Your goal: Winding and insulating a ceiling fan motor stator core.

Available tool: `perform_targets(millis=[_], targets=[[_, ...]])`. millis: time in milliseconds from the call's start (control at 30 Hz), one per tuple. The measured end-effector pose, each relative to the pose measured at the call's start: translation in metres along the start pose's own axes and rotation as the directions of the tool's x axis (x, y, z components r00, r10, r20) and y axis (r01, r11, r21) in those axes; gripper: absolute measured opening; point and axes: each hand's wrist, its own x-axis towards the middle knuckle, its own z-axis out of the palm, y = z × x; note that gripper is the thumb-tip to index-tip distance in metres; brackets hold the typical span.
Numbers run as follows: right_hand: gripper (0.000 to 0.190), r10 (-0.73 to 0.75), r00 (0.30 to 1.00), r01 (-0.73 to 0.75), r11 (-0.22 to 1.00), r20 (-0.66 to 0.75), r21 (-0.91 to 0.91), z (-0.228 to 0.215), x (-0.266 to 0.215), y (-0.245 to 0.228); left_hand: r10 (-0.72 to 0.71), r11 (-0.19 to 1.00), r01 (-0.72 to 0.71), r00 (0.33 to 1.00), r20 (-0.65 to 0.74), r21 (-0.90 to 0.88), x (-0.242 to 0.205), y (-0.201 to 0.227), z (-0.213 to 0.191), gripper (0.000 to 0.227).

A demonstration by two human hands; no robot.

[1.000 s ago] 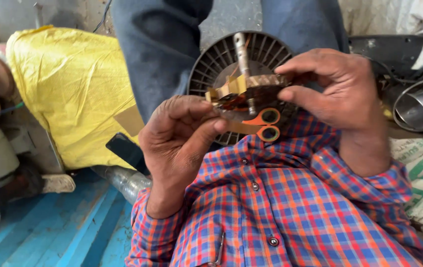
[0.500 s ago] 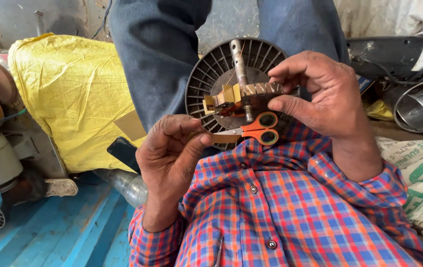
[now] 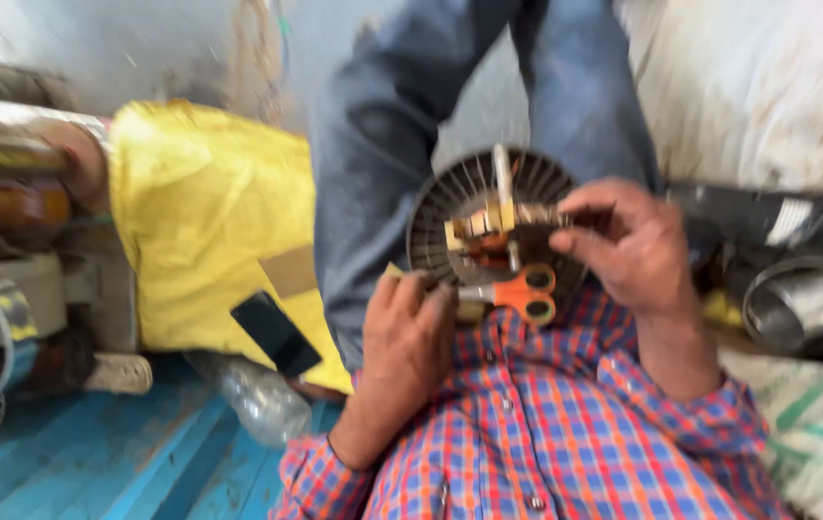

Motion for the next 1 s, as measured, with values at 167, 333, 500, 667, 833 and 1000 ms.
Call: perform_targets(millis=[167,333,500,667,833,1000], targets=[[0.027,0.031,1.0,-0.03,0.999,-0.006,0.045,0.003,0.001,-0.004,0.078,0.996,-0.085,0.984,-0.162,-0.036,0.009,0.007,-0.003,0.041],[0.024,0.01,1.0,-0.01,0.996,-0.003,0.086,0.004,0.0,-0.001,0.133,0.976,-0.183,0.931,-0.34,-0.12,0.052,0.028,-0.016,0.056],[0.025,0.029,0.999,-0.026,0.996,-0.041,0.085,0.005,-0.004,0.0,0.107,0.958,-0.064,0.984,0.142,-0.278,0.089,0.022,-0.005,0.068],[0.04,0.014,0.992,0.0,0.993,-0.123,0.121,0.013,-0.013,-0.011,0.213,0.887,-0.228,0.974,-0.081,-0.402,0.081,0.021,-0.005,0.052],[0.062,0.218,0.946,-0.025,0.786,-0.239,0.618,0.042,-0.022,-0.04,0.235,0.865,-0.285,0.957,-0.168,-0.413,0.083,0.052,-0.048,0.042],[0.09,0.186,0.947,-0.272,0.022,0.263,0.962,0.059,0.024,-0.089,0.637,0.735,-0.618,0.771,-0.031,-0.279,0.115,0.059,-0.058,0.045]])
